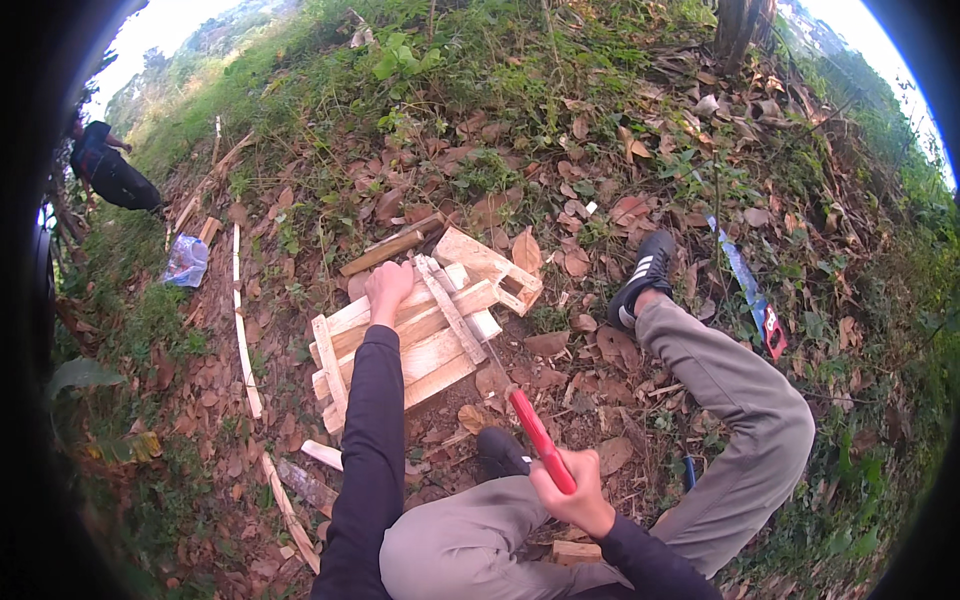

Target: The person assembles a small wooden crate outdoors. They use a red hand saw to cut wooden slats to size, then use a hammer to nail the pieces together into a rectangular frame. The person occasionally lifts and rotates the crate to access different sides.

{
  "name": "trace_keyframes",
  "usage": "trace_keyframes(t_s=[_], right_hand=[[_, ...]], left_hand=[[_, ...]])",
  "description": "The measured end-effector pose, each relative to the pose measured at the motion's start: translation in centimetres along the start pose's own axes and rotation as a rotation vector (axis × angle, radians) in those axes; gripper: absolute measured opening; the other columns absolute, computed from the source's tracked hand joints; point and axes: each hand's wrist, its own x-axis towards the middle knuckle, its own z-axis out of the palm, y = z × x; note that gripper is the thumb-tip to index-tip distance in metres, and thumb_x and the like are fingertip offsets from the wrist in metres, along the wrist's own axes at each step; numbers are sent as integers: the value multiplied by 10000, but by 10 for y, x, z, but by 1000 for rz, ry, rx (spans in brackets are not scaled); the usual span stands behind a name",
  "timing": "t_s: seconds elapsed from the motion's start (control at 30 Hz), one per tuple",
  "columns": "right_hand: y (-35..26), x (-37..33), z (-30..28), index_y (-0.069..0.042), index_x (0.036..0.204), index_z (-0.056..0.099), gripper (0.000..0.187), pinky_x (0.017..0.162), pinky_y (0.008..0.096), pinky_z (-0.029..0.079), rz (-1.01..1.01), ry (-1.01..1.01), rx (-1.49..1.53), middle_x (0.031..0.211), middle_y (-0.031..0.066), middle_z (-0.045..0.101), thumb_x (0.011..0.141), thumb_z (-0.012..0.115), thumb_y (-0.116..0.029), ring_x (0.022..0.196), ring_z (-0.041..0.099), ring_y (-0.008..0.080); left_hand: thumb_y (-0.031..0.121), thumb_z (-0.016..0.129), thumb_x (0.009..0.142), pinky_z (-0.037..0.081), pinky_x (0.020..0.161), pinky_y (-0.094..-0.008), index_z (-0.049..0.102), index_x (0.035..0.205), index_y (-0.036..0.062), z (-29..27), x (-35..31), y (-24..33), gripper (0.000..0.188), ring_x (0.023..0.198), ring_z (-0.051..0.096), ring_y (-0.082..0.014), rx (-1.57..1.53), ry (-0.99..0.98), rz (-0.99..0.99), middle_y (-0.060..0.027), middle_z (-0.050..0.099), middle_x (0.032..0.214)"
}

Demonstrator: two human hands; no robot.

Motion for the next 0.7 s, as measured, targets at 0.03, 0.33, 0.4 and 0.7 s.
trace_keyframes(t_s=[0.03, 0.33, 0.4, 0.7], right_hand=[[12, 23, 11, 3, 642, 550, 217, 446, 279, 314, 126, 15, 102, 499, -3, 430, 821, 640, -81, 468, 400, 35], [2, 9, -7, -9, 618, 534, 217, 443, 286, 354, 79, -5, 52, 477, 16, 442, 809, 629, -46, 433, 417, 55], [7, 34, 21, -5, 631, 531, 224, 442, 282, 337, 88, -15, 54, 505, -12, 445, 831, 617, -59, 459, 410, 48], [-15, -3, -3, 14, 643, 566, 210, 461, 272, 346, 93, 77, 70, 522, -29, 470, 834, 606, -65, 499, 414, 26]], left_hand=[[415, 446, 943, 485, 988, -454, 723, 1099, -21, 3, 3, 1, 540, 1132, 646, -389, -25, 8, -3, -271, 680, 1153], [419, 436, 942, 490, 971, -463, 724, 1083, -29, 2, 9, 2, 551, 1103, 654, -404, -8, 48, 58, -289, 681, 1120], [420, 432, 949, 491, 970, -462, 722, 1090, -28, 4, 3, -1, 552, 1106, 653, -402, 6, 13, 53, -284, 681, 1127], [423, 436, 951, 491, 972, -451, 720, 1107, -16, 3, 9, -2, 546, 1130, 647, -385, 0, 4, 44, -265, 678, 1164]])
